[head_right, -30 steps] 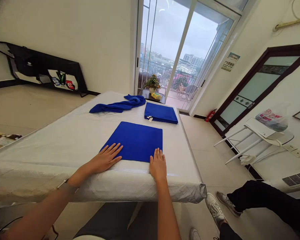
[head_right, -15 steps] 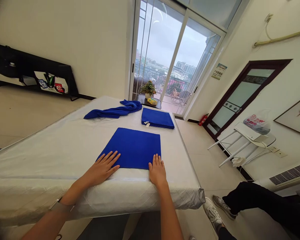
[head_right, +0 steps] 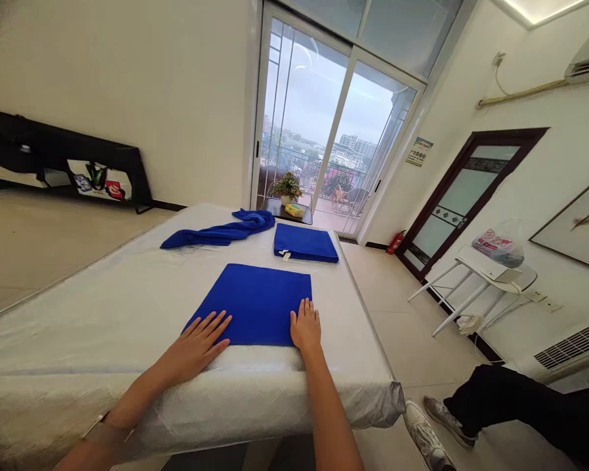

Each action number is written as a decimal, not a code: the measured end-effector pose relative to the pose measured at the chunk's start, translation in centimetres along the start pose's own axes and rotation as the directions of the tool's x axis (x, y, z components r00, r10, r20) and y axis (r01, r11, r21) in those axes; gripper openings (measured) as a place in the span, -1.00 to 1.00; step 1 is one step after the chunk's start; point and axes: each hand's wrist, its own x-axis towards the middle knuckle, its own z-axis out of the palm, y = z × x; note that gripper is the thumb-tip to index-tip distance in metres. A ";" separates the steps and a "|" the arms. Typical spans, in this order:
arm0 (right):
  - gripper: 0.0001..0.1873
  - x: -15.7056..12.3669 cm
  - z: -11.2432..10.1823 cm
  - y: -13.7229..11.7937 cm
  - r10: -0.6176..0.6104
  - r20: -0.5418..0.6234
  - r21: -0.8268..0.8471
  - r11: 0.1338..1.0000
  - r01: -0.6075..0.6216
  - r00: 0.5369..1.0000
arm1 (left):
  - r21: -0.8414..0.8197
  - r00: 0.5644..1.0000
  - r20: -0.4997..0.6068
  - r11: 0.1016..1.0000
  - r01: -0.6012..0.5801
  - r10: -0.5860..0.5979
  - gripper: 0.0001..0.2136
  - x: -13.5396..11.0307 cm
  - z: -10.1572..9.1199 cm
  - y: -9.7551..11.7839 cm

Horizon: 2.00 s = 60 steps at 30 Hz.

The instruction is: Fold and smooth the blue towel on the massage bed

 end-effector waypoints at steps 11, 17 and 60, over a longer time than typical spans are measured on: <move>-0.34 0.0 1.3 0.8 -0.039 -0.071 0.023 0.999 0.041 0.997 | 0.034 0.941 -0.061 0.943 -0.331 0.333 -0.41 9.5 -0.6 10.1; -0.36 -0.2 1.4 1.0 -0.070 -0.073 0.014 0.997 0.071 0.995 | 0.065 0.918 -0.109 0.924 -0.377 0.382 -0.45 15.7 1.4 14.1; -0.27 5.6 1.8 0.3 -0.007 -0.031 0.004 1.000 0.007 1.000 | 0.055 0.982 0.014 0.981 0.187 -0.188 -0.25 7.8 -0.6 -2.5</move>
